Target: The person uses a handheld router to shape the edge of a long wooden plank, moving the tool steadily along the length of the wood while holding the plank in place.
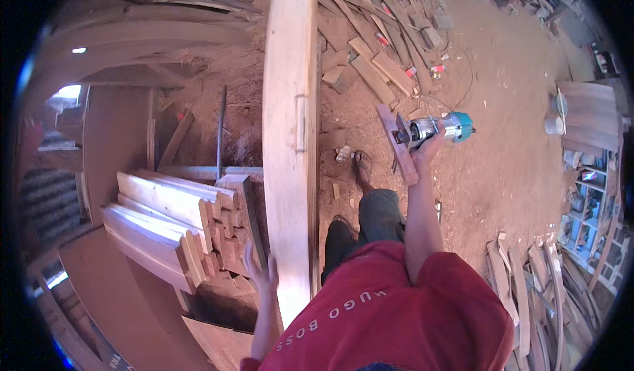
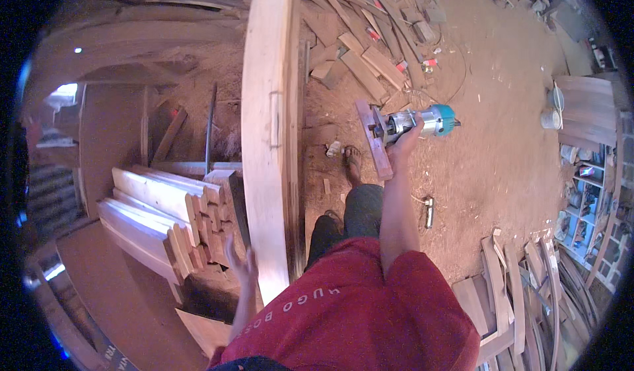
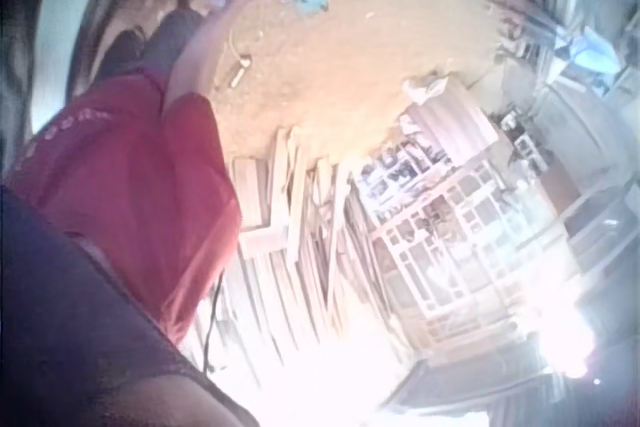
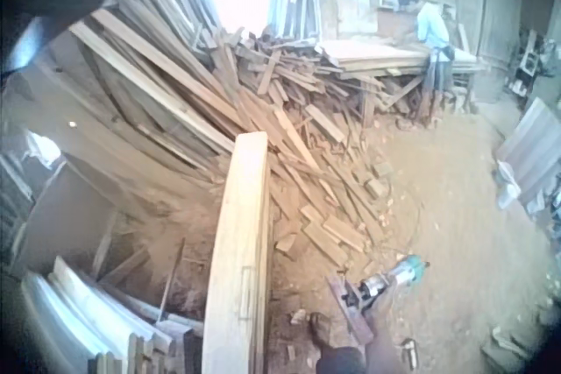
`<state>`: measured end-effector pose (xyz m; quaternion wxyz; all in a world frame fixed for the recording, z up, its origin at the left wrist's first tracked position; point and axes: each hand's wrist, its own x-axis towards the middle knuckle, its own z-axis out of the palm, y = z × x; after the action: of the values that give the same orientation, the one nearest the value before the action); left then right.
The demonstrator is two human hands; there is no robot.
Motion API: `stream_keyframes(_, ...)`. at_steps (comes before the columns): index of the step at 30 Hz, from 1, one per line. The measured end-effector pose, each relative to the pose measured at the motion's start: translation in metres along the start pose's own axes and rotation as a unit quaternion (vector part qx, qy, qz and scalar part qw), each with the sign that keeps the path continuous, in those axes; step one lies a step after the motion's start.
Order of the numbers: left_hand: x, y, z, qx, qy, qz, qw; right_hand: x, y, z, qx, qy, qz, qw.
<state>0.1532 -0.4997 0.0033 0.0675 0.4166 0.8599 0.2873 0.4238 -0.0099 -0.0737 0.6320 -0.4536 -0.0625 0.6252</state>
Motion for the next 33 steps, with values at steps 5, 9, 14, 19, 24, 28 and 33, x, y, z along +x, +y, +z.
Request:
stream_keyframes(5,-0.276,-0.028,-0.098,0.116,-0.106,-0.155,0.975,-0.037,-0.01,-0.023,0.025,0.028,-0.048,0.998)
stream_keyframes(9,-0.385,-0.041,-0.094,0.203,-0.131,-0.208,0.948,-0.106,-0.007,-0.015,0.003,0.026,-0.03,0.999)
stream_keyframes(14,-0.452,-0.064,-0.084,0.242,-0.142,-0.253,0.926,-0.167,-0.014,-0.013,-0.005,-0.034,-0.034,0.999)
stream_keyframes(19,-0.428,-0.052,-0.073,0.18,-0.066,-0.226,0.955,-0.166,-0.019,-0.025,-0.019,-0.037,-0.047,0.998)
stream_keyframes(24,-0.334,-0.016,-0.094,0.125,-0.142,-0.21,0.959,-0.166,-0.039,-0.033,-0.059,-0.021,-0.068,0.996)
stream_keyframes(28,-0.306,-0.04,-0.122,-0.077,-0.266,-0.205,0.939,-0.157,-0.048,-0.043,-0.043,-0.003,-0.11,0.993)
stream_keyframes(33,-0.3,-0.07,-0.122,-0.375,-0.311,-0.303,0.819,-0.143,-0.079,-0.058,0.004,0.006,-0.14,0.99)
